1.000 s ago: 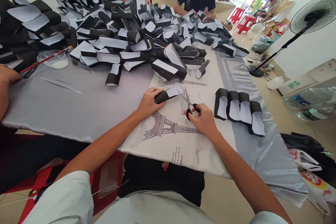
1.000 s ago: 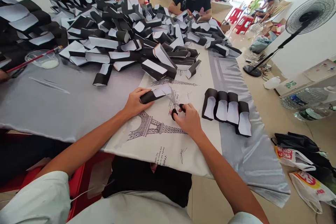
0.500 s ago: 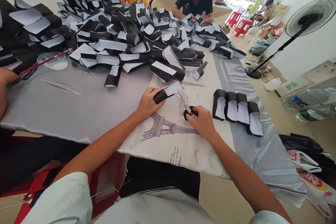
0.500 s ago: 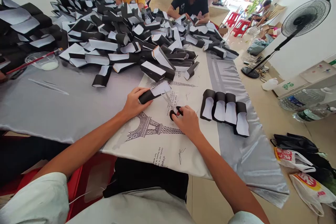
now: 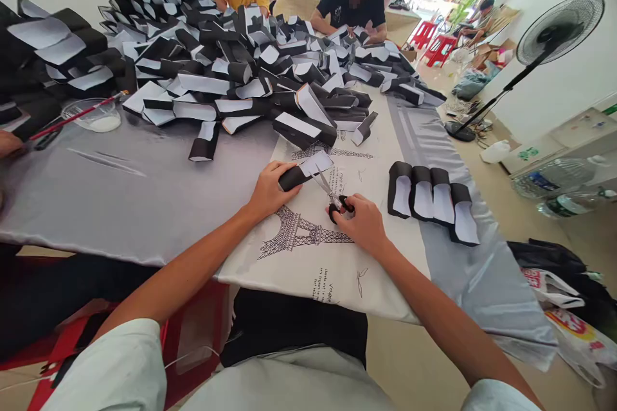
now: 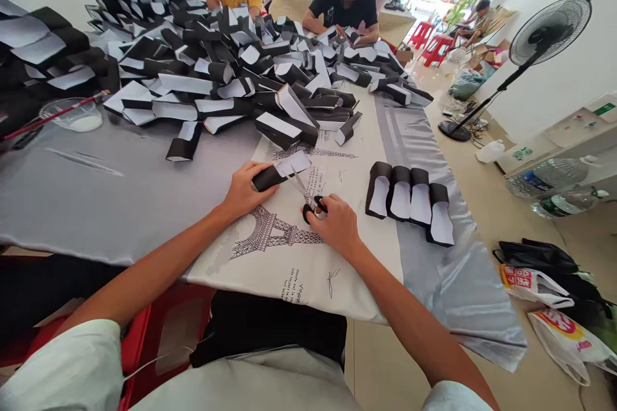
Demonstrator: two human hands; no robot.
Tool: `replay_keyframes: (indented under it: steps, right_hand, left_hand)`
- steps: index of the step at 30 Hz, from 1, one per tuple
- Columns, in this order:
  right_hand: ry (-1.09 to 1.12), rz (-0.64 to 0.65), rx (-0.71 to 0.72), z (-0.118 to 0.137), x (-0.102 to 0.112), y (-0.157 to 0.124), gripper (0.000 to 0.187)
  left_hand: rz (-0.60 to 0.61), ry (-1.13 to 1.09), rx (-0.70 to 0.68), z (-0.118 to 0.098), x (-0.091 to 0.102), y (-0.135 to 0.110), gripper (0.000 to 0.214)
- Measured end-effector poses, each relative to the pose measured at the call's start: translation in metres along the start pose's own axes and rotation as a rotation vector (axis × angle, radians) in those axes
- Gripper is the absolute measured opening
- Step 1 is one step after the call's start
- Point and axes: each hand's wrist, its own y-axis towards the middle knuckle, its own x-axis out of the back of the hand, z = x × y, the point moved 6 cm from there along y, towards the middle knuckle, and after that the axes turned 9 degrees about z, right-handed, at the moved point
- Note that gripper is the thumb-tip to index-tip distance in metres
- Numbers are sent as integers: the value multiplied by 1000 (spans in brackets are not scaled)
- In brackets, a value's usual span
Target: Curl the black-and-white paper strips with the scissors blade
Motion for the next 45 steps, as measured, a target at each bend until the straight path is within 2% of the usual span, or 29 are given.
replay_keyframes:
  steps: [5,10,17,21,28,36,40,45]
  right_hand:
    - [-40,6,42,-3,-1,5,45]
    - [-2,4,5,-5,0,5,49]
    - [-13,21,-18,-5,0,3,43]
    - [-20,17,-32,-9,2,6,34]
    - [-20,-8,49,-14,8,7,34]
    - [-66,6,-54,-14,7,6,35]
    - [-60,-30,-40,-12,10,4,34]
    - [-50,5,41,-16,9,7,32]
  left_hand:
    - [-7,-20,-17,0,1,0,49]
    - [5,-32,-7,2,2,-1,48]
    - [29,-23,6,6,0,0,49]
    - [33,-21,18,7,-1,1,48]
    - [51,-22,26,9,-2,0,48]
    - [76,-13,32,12,-4,2,51]
    - [97,-15,21,14,-6,2,59]
    - [139,55,43,18,-8,3,77]
